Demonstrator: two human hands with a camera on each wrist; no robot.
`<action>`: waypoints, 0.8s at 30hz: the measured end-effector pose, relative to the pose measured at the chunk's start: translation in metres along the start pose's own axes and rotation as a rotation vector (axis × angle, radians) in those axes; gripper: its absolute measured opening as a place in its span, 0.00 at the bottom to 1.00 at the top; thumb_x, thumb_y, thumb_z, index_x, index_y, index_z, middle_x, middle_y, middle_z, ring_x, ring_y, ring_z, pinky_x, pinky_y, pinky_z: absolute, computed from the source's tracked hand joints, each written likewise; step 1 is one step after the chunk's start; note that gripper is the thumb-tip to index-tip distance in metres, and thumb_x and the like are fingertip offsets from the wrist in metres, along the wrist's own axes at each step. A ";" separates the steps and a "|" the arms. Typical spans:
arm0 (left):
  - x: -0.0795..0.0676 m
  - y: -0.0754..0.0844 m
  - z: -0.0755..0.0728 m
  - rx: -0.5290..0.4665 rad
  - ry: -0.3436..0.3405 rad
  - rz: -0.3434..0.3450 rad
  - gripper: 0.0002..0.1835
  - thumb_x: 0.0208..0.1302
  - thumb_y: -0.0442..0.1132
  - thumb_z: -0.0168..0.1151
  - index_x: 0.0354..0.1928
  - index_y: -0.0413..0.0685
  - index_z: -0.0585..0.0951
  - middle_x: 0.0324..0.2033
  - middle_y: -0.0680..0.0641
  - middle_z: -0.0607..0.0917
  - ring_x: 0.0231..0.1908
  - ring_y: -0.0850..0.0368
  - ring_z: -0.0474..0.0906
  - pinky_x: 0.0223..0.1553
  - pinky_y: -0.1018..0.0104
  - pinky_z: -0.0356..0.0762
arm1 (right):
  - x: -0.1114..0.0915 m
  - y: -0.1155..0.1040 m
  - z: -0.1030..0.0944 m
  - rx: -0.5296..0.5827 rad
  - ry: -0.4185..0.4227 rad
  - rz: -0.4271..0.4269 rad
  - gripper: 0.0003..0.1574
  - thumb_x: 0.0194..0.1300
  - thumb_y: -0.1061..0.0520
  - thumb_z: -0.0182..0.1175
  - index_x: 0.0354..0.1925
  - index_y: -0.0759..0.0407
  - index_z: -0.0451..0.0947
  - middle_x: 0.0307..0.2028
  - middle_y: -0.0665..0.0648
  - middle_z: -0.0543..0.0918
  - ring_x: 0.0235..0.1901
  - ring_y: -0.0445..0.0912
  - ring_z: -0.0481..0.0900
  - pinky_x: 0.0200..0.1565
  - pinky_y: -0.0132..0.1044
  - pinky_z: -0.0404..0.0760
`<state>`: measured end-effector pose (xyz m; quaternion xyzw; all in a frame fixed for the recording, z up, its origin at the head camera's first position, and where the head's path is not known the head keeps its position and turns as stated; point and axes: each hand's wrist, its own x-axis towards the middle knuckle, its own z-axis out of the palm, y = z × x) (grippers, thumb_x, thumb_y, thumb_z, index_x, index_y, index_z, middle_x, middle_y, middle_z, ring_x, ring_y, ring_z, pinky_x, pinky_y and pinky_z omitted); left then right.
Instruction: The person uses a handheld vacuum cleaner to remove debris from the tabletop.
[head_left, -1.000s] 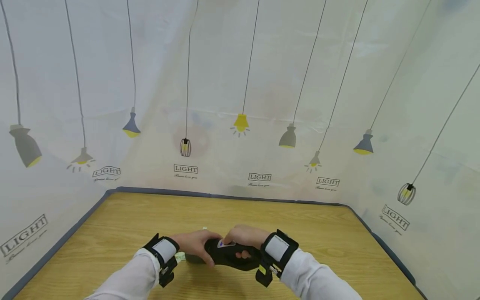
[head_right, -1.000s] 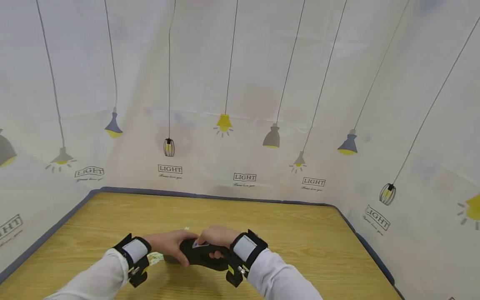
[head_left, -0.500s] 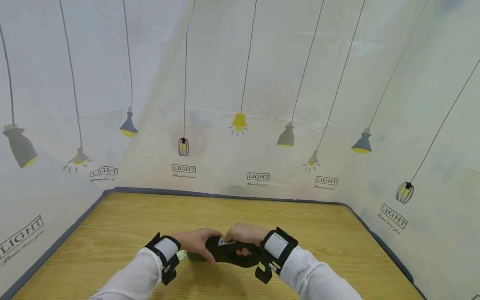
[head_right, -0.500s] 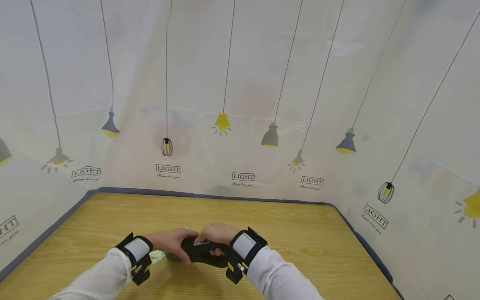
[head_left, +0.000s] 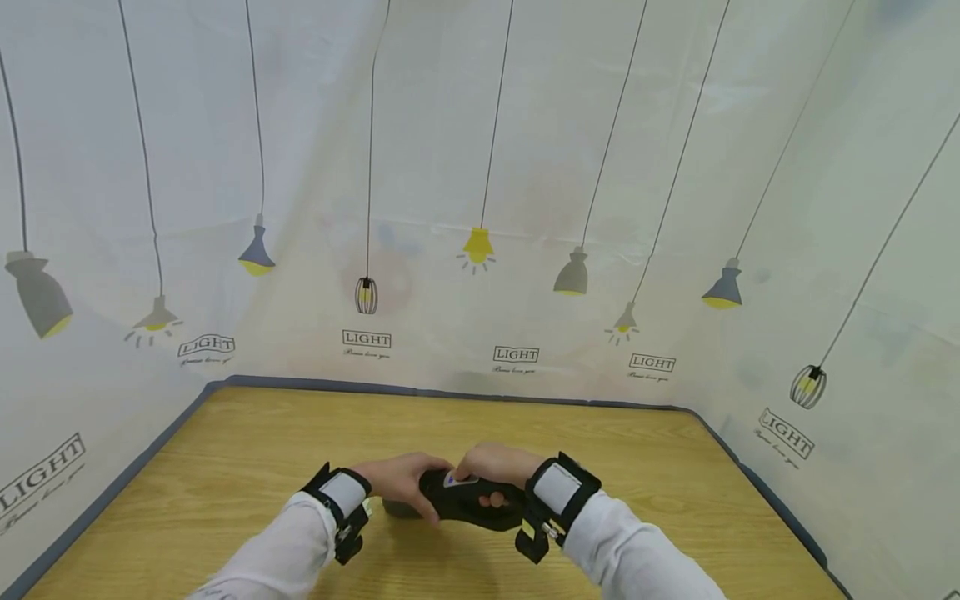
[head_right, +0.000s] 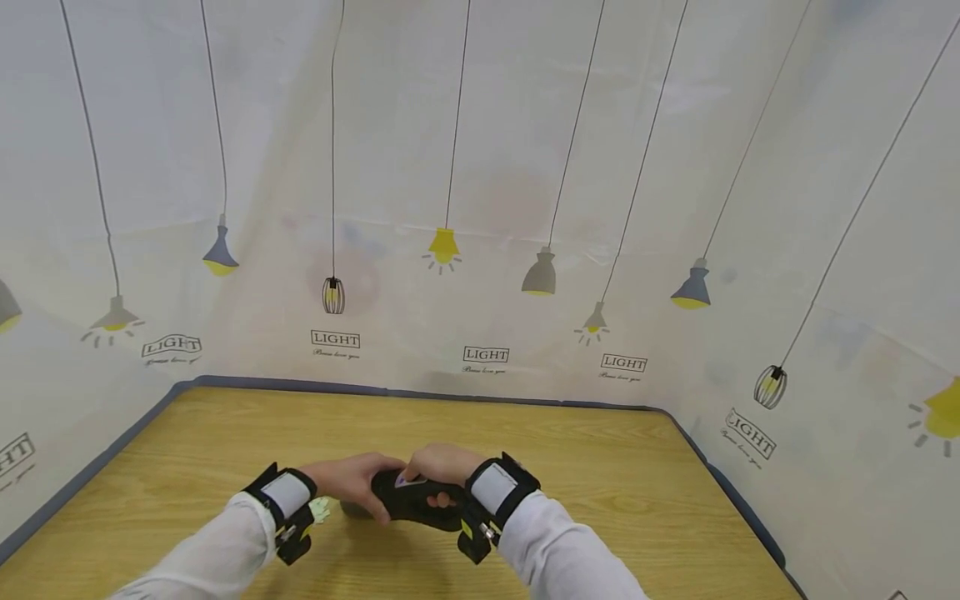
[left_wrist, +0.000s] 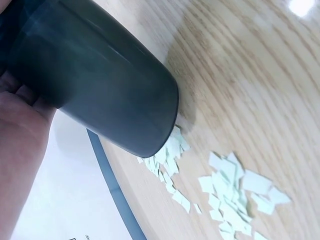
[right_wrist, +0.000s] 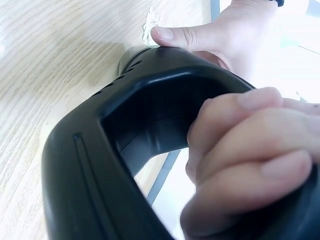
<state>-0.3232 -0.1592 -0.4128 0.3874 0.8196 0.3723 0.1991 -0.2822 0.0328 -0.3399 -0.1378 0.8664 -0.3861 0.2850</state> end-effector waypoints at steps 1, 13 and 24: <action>0.001 0.000 0.000 0.002 0.001 -0.001 0.31 0.46 0.35 0.73 0.55 0.43 0.74 0.44 0.56 0.79 0.42 0.65 0.73 0.47 0.69 0.68 | 0.000 0.000 -0.001 0.000 0.001 0.002 0.12 0.59 0.56 0.51 0.32 0.65 0.75 0.14 0.53 0.68 0.10 0.40 0.61 0.13 0.29 0.60; 0.009 0.003 -0.001 -0.002 0.012 -0.019 0.31 0.46 0.32 0.72 0.55 0.43 0.74 0.45 0.55 0.79 0.43 0.64 0.73 0.49 0.68 0.67 | 0.000 0.004 -0.005 -0.026 0.020 -0.005 0.12 0.60 0.56 0.51 0.32 0.64 0.76 0.13 0.53 0.68 0.09 0.40 0.61 0.13 0.29 0.61; 0.012 0.009 -0.003 0.054 -0.002 -0.011 0.33 0.47 0.37 0.73 0.57 0.43 0.72 0.47 0.54 0.79 0.44 0.64 0.73 0.48 0.67 0.68 | -0.003 0.005 -0.009 -0.038 0.053 0.007 0.12 0.58 0.55 0.52 0.30 0.63 0.77 0.13 0.53 0.68 0.10 0.40 0.62 0.13 0.29 0.61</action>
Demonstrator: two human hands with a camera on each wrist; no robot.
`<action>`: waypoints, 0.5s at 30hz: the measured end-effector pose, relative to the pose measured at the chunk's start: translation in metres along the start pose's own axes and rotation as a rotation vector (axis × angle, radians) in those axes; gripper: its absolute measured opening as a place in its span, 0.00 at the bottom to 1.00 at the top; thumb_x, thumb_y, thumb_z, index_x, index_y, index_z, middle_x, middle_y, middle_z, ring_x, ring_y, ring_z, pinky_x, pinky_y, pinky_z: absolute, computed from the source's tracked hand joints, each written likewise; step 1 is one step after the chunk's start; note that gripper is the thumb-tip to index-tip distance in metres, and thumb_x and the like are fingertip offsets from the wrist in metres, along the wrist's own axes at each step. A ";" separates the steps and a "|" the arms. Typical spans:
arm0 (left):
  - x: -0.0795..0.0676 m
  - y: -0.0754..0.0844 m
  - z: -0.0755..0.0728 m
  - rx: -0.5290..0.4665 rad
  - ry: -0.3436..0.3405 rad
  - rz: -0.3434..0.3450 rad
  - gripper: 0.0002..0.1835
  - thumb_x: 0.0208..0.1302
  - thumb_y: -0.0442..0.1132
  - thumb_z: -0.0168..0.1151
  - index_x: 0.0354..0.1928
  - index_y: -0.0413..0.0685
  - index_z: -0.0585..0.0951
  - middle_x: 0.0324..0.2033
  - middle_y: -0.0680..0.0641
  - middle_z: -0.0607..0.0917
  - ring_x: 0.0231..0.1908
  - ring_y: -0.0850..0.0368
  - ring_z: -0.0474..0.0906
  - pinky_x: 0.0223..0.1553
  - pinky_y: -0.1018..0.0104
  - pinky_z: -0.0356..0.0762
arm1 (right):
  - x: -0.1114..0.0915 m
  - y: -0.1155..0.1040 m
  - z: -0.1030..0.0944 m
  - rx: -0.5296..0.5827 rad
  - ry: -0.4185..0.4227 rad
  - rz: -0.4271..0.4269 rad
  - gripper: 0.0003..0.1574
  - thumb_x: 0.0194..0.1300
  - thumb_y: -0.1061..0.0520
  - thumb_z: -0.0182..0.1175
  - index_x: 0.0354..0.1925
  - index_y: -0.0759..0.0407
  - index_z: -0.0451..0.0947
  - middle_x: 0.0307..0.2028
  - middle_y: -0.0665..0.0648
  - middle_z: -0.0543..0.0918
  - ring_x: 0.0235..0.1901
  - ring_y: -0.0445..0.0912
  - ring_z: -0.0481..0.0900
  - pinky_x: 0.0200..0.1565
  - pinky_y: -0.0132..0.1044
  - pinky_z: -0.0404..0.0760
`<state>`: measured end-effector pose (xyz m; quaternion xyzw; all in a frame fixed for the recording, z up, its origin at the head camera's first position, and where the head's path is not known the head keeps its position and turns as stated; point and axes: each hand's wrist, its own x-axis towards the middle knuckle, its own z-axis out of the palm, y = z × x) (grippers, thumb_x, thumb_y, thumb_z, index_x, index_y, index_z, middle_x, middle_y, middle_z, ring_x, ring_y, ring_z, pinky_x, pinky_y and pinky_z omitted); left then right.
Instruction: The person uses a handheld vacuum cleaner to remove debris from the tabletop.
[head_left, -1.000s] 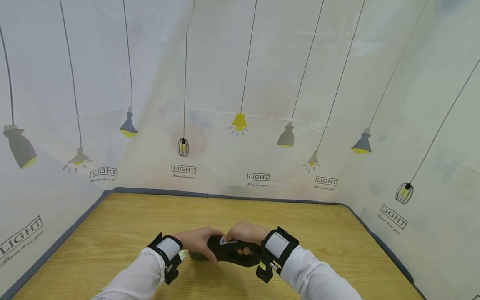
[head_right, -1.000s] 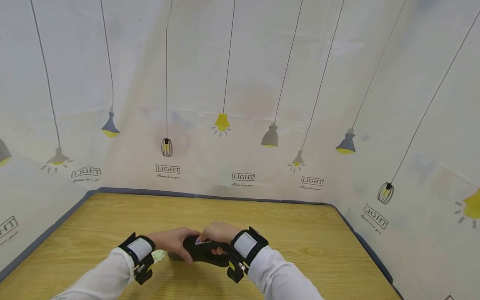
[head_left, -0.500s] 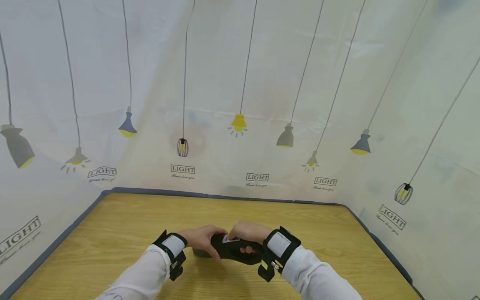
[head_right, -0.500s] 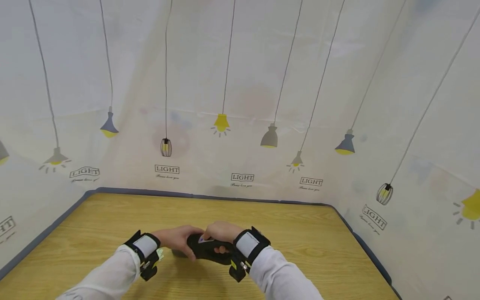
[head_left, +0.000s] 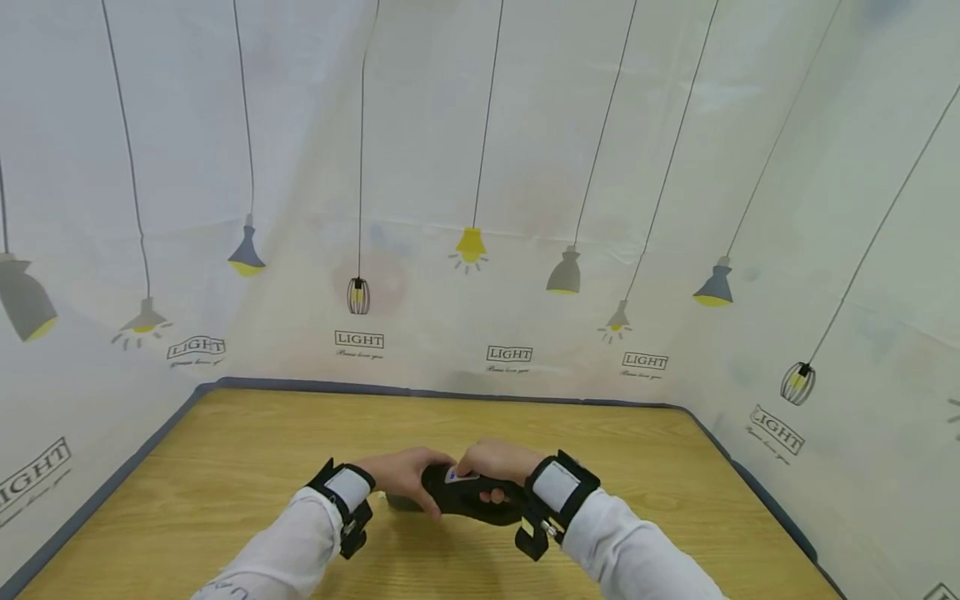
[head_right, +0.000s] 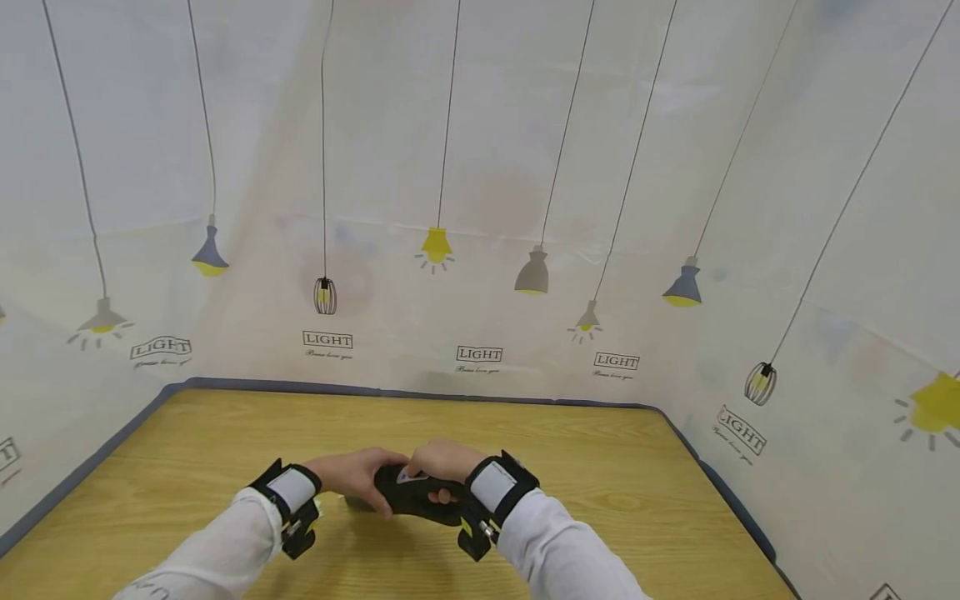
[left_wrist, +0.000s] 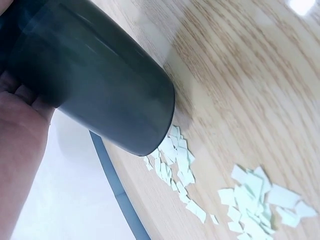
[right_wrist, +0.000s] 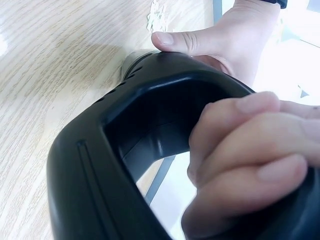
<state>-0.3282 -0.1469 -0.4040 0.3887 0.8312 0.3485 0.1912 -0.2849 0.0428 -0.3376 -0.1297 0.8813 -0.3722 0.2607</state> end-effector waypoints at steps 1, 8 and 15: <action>0.000 0.000 0.000 -0.001 0.003 -0.007 0.33 0.46 0.37 0.73 0.57 0.44 0.73 0.47 0.55 0.79 0.44 0.64 0.73 0.48 0.67 0.68 | 0.001 0.000 0.000 0.002 0.000 0.001 0.12 0.58 0.55 0.52 0.30 0.63 0.77 0.13 0.53 0.68 0.10 0.40 0.62 0.13 0.29 0.61; 0.002 -0.003 0.001 -0.014 0.025 -0.033 0.32 0.45 0.34 0.73 0.56 0.45 0.74 0.46 0.55 0.79 0.43 0.64 0.73 0.48 0.67 0.67 | 0.002 -0.001 0.000 0.011 0.013 0.009 0.12 0.58 0.56 0.53 0.31 0.64 0.77 0.14 0.53 0.69 0.10 0.40 0.62 0.13 0.28 0.61; 0.002 -0.004 0.001 -0.031 0.035 -0.038 0.31 0.45 0.33 0.73 0.55 0.44 0.74 0.44 0.54 0.79 0.42 0.63 0.74 0.48 0.66 0.68 | 0.003 -0.002 0.002 0.026 0.007 0.014 0.12 0.59 0.56 0.52 0.34 0.64 0.76 0.16 0.54 0.70 0.11 0.41 0.63 0.13 0.29 0.61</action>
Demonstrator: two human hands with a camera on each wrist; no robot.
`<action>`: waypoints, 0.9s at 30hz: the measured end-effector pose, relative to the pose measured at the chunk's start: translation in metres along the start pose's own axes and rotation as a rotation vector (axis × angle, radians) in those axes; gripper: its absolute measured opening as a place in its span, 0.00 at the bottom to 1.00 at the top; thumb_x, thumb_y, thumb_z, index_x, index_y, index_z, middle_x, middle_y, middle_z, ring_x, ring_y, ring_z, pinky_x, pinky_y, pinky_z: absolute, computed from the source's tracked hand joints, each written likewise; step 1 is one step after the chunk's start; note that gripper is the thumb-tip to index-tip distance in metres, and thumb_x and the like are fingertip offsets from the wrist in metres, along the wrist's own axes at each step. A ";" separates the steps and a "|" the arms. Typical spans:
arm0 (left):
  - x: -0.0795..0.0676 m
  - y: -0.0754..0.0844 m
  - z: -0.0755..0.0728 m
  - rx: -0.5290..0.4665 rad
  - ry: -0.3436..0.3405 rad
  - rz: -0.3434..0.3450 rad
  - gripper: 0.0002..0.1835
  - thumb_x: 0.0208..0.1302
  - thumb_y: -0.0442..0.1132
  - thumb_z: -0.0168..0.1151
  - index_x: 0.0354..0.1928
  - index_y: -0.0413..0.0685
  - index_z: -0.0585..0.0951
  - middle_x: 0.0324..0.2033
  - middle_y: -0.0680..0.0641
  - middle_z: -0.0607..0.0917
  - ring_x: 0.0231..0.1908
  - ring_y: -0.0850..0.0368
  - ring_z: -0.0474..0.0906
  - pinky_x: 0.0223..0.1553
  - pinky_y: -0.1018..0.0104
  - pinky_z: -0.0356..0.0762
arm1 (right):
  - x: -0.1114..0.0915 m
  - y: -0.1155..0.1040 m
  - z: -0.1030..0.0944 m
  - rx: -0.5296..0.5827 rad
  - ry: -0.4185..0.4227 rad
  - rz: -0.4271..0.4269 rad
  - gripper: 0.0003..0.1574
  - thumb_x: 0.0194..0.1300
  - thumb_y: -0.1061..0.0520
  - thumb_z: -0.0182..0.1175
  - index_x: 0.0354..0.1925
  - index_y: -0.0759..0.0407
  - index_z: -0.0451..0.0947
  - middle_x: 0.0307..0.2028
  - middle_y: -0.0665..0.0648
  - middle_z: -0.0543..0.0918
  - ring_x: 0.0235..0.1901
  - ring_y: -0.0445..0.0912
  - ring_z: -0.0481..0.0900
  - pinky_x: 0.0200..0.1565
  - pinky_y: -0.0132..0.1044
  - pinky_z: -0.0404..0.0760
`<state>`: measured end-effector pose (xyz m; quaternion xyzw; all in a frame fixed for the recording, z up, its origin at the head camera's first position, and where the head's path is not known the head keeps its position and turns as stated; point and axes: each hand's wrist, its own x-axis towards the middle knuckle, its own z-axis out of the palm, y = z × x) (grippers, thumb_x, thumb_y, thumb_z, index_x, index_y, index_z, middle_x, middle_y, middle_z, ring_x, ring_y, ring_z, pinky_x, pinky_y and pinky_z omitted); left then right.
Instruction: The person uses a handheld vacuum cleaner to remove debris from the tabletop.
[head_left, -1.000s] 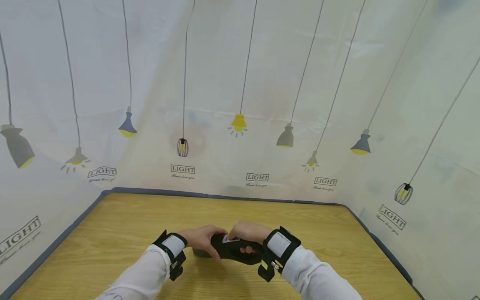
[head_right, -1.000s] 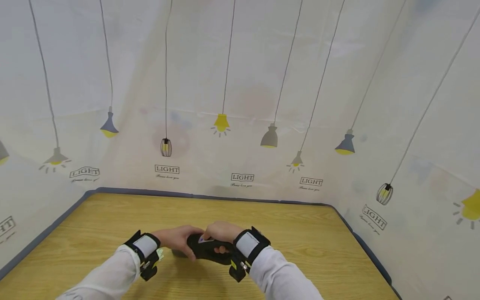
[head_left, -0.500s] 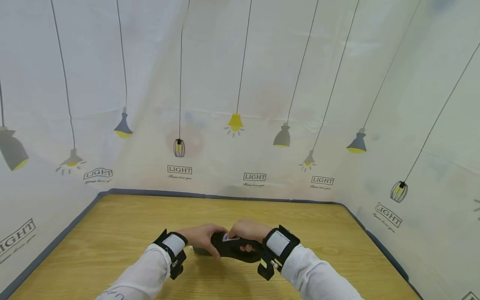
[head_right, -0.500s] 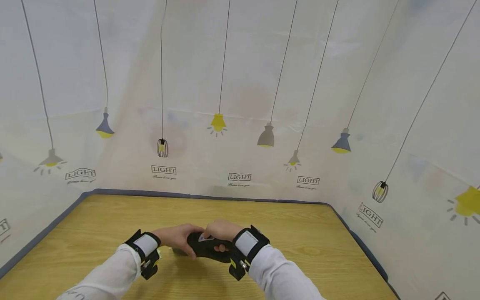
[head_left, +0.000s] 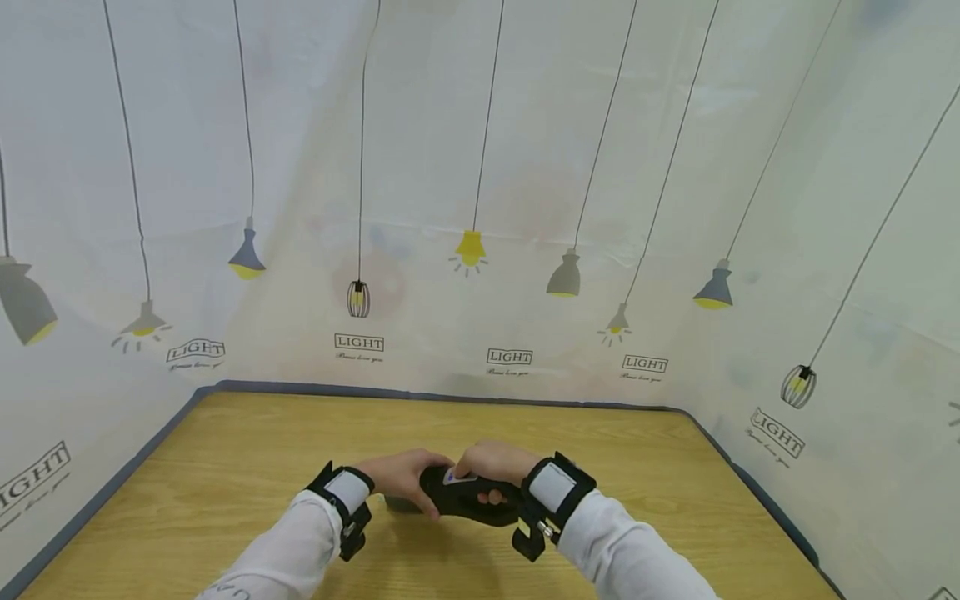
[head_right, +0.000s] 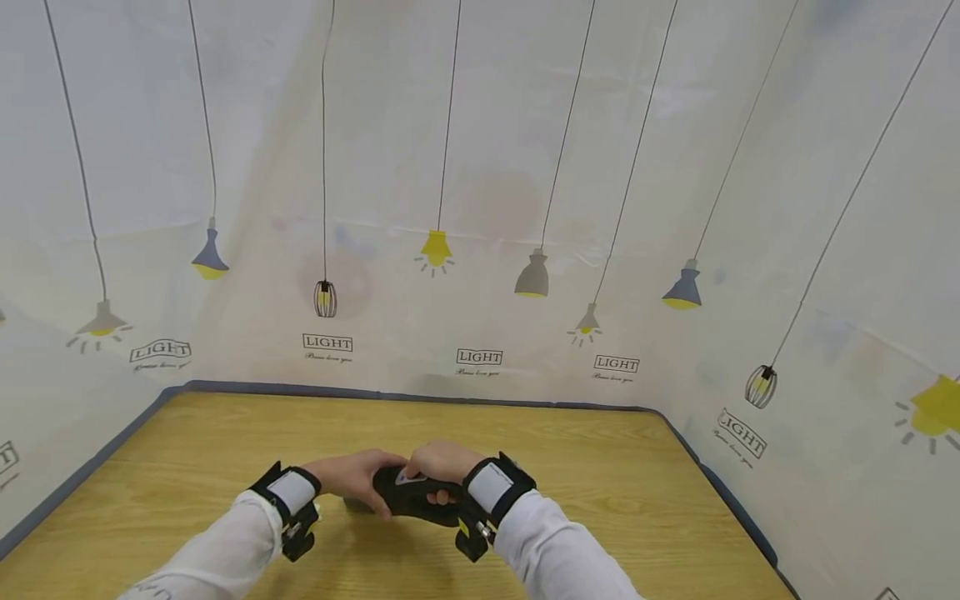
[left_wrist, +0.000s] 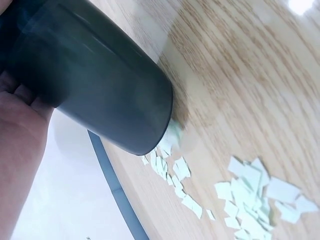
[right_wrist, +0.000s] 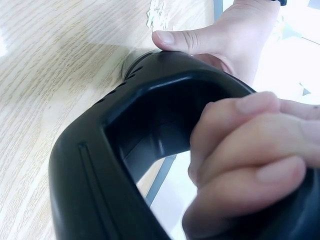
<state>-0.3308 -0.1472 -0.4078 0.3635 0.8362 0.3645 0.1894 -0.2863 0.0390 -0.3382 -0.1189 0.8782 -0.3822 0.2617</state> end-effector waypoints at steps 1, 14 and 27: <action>0.000 0.000 0.000 0.001 0.000 0.001 0.31 0.45 0.33 0.73 0.55 0.44 0.74 0.44 0.55 0.79 0.42 0.63 0.74 0.48 0.67 0.68 | 0.000 0.000 0.000 -0.003 0.002 -0.003 0.12 0.59 0.56 0.53 0.34 0.64 0.76 0.16 0.54 0.70 0.10 0.41 0.63 0.13 0.29 0.61; 0.010 -0.003 0.000 -0.026 0.000 0.010 0.32 0.44 0.32 0.73 0.55 0.45 0.74 0.44 0.55 0.79 0.42 0.63 0.74 0.48 0.67 0.68 | 0.001 0.006 -0.007 -0.034 0.028 -0.022 0.13 0.57 0.55 0.52 0.30 0.63 0.78 0.13 0.53 0.68 0.10 0.40 0.61 0.13 0.28 0.61; 0.017 -0.006 -0.001 -0.008 0.007 0.028 0.33 0.44 0.33 0.73 0.56 0.43 0.73 0.46 0.54 0.78 0.43 0.63 0.73 0.49 0.67 0.67 | 0.004 0.008 -0.010 -0.043 0.049 0.003 0.13 0.58 0.54 0.52 0.31 0.62 0.77 0.13 0.52 0.68 0.10 0.40 0.61 0.13 0.28 0.61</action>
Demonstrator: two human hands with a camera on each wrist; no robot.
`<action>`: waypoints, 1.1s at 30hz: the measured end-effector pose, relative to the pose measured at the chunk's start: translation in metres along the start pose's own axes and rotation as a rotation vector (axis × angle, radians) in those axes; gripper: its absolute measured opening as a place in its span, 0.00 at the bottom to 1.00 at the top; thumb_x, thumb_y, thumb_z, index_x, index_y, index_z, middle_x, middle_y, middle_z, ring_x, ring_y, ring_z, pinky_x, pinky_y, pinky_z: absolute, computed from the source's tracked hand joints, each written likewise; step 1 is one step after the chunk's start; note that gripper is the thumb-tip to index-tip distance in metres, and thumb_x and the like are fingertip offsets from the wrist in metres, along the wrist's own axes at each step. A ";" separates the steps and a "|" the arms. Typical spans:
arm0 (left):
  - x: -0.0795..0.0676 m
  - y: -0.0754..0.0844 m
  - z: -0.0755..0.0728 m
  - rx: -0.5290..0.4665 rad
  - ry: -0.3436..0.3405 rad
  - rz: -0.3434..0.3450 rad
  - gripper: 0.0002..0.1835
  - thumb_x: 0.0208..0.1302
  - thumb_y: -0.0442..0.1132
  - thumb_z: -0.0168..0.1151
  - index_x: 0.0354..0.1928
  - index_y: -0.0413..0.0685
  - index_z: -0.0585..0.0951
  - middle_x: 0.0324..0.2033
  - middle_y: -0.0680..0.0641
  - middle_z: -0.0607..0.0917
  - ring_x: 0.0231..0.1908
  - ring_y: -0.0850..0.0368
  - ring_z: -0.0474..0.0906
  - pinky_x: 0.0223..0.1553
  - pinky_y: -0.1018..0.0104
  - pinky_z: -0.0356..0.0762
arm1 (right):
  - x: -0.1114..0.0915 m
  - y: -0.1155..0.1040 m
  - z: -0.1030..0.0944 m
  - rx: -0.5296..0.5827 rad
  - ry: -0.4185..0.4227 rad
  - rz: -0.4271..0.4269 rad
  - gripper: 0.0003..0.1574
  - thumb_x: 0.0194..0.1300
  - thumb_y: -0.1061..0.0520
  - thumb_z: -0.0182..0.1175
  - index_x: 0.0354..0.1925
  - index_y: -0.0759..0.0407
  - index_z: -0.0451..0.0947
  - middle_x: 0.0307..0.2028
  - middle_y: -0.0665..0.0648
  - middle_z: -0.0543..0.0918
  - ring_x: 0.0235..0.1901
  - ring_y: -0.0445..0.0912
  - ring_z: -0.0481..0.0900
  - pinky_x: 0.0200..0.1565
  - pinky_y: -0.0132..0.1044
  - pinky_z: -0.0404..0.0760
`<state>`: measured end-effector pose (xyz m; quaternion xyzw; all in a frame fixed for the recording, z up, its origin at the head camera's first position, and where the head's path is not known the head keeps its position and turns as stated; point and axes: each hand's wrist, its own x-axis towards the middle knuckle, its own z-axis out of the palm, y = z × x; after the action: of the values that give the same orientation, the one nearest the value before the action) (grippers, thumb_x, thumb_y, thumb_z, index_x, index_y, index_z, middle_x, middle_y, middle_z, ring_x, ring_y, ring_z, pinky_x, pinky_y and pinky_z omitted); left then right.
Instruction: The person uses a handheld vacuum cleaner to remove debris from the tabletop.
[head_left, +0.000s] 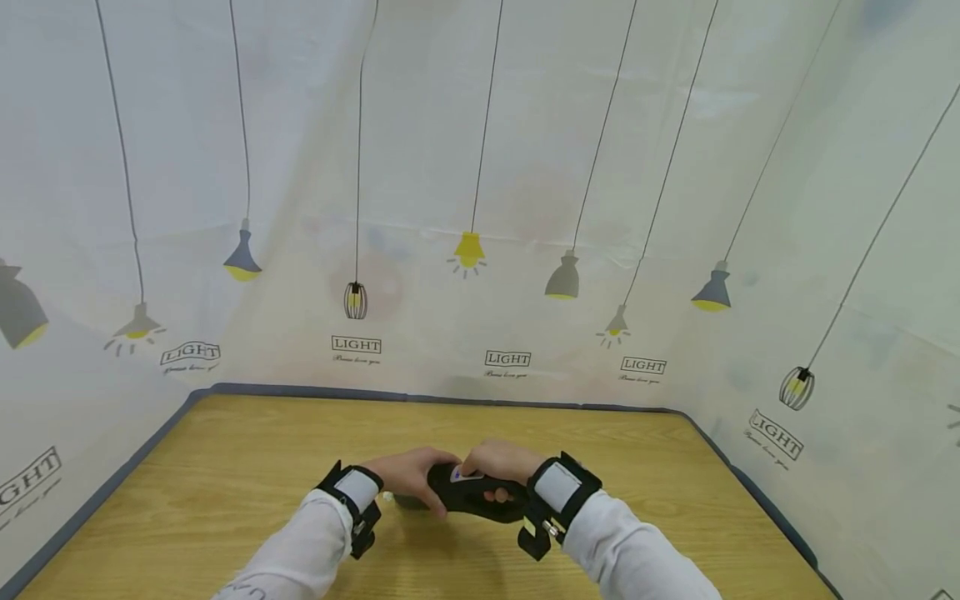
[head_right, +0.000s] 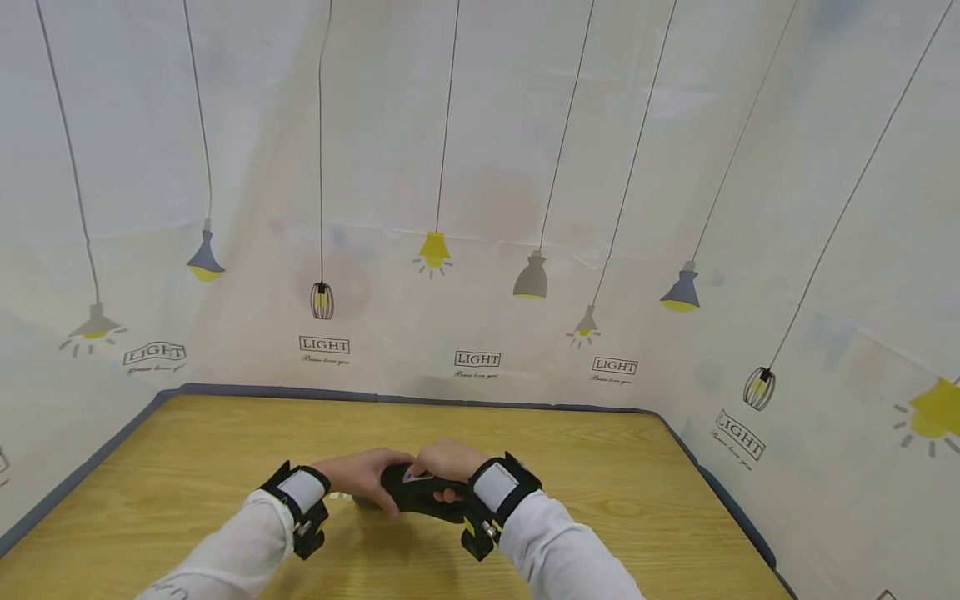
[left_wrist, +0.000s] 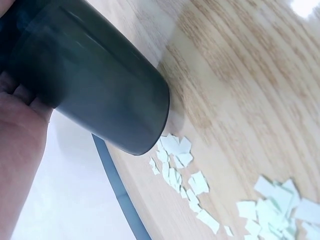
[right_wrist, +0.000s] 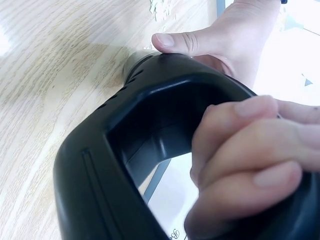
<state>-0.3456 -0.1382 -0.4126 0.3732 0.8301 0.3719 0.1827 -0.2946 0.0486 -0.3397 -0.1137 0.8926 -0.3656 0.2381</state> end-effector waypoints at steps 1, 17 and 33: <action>0.000 0.000 0.000 -0.001 0.002 0.000 0.33 0.44 0.32 0.73 0.56 0.42 0.73 0.45 0.54 0.78 0.43 0.62 0.73 0.49 0.66 0.67 | 0.000 0.000 0.000 0.003 0.001 0.001 0.13 0.58 0.54 0.52 0.31 0.62 0.77 0.13 0.52 0.68 0.10 0.40 0.61 0.13 0.28 0.61; -0.001 0.005 -0.003 0.004 -0.004 0.021 0.32 0.44 0.30 0.73 0.55 0.38 0.73 0.45 0.51 0.79 0.42 0.62 0.73 0.49 0.66 0.67 | 0.004 -0.001 0.000 -0.009 0.019 -0.016 0.13 0.57 0.54 0.52 0.29 0.63 0.77 0.12 0.52 0.68 0.10 0.40 0.62 0.13 0.29 0.61; 0.007 0.006 -0.006 -0.050 -0.020 -0.029 0.32 0.44 0.31 0.73 0.55 0.41 0.74 0.45 0.52 0.79 0.42 0.60 0.73 0.49 0.63 0.67 | 0.006 -0.002 -0.005 -0.009 0.021 0.027 0.12 0.58 0.55 0.52 0.32 0.63 0.77 0.15 0.53 0.69 0.11 0.40 0.63 0.13 0.28 0.62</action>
<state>-0.3504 -0.1332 -0.4041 0.3599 0.8240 0.3862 0.2056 -0.3023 0.0474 -0.3374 -0.0990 0.8982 -0.3594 0.2329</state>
